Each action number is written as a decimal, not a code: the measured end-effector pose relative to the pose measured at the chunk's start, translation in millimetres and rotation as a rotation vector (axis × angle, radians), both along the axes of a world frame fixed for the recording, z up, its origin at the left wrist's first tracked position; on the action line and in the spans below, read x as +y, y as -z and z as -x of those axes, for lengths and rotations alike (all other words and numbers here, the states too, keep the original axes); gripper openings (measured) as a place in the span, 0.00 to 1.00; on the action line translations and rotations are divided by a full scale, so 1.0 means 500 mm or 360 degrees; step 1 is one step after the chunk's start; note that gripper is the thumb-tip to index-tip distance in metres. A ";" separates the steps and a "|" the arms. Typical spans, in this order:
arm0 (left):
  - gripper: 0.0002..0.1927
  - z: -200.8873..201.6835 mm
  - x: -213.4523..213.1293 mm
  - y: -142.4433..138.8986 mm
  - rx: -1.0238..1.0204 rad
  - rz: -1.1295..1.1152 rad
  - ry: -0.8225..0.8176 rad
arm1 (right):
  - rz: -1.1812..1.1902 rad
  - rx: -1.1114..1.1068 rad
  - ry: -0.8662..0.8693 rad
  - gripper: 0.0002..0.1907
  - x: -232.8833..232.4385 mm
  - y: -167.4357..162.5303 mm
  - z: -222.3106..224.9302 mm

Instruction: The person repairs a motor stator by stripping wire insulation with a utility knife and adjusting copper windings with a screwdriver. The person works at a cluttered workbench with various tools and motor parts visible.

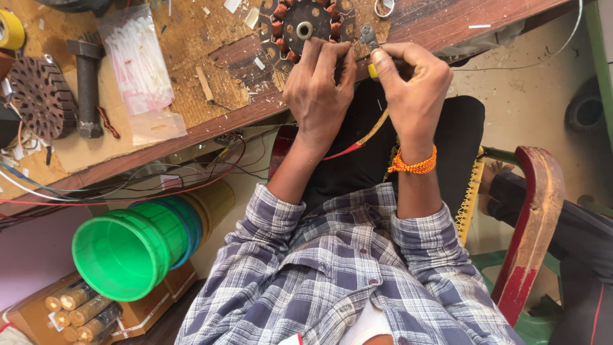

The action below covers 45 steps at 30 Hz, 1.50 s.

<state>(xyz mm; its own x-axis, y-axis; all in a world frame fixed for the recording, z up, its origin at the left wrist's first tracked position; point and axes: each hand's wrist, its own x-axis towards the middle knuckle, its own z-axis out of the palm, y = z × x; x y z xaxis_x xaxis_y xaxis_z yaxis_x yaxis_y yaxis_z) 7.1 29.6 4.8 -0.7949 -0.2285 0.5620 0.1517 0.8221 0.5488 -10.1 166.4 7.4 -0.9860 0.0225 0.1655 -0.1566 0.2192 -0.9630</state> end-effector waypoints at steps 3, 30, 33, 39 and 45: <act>0.07 0.000 0.000 0.001 0.0012 0.0020 -0.0002 | 0.0006 0.0006 -0.0024 0.08 0.004 -0.003 0.004; 0.07 0.001 0.002 0.002 0.0104 -0.0029 0.0041 | 0.0000 -0.0082 -0.0105 0.08 0.024 -0.006 0.016; 0.08 0.003 0.003 0.004 0.0112 -0.0018 0.0020 | 0.0005 -0.0088 -0.0105 0.08 0.025 -0.006 0.018; 0.08 0.002 0.002 0.011 0.0086 -0.0014 0.0040 | -0.0019 -0.0107 -0.0108 0.09 0.027 -0.006 0.018; 0.08 0.002 0.001 0.011 0.0099 -0.0010 0.0038 | -0.0025 -0.0110 -0.0124 0.09 0.026 -0.009 0.020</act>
<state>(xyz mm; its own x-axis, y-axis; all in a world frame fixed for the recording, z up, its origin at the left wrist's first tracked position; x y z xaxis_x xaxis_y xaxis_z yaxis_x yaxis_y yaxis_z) 5.9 29.9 -0.8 -0.7636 -0.2132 0.6094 0.2056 0.8145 0.5425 -20.3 179.2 11.7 -0.9937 -0.0566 0.0970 -0.1073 0.2239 -0.9687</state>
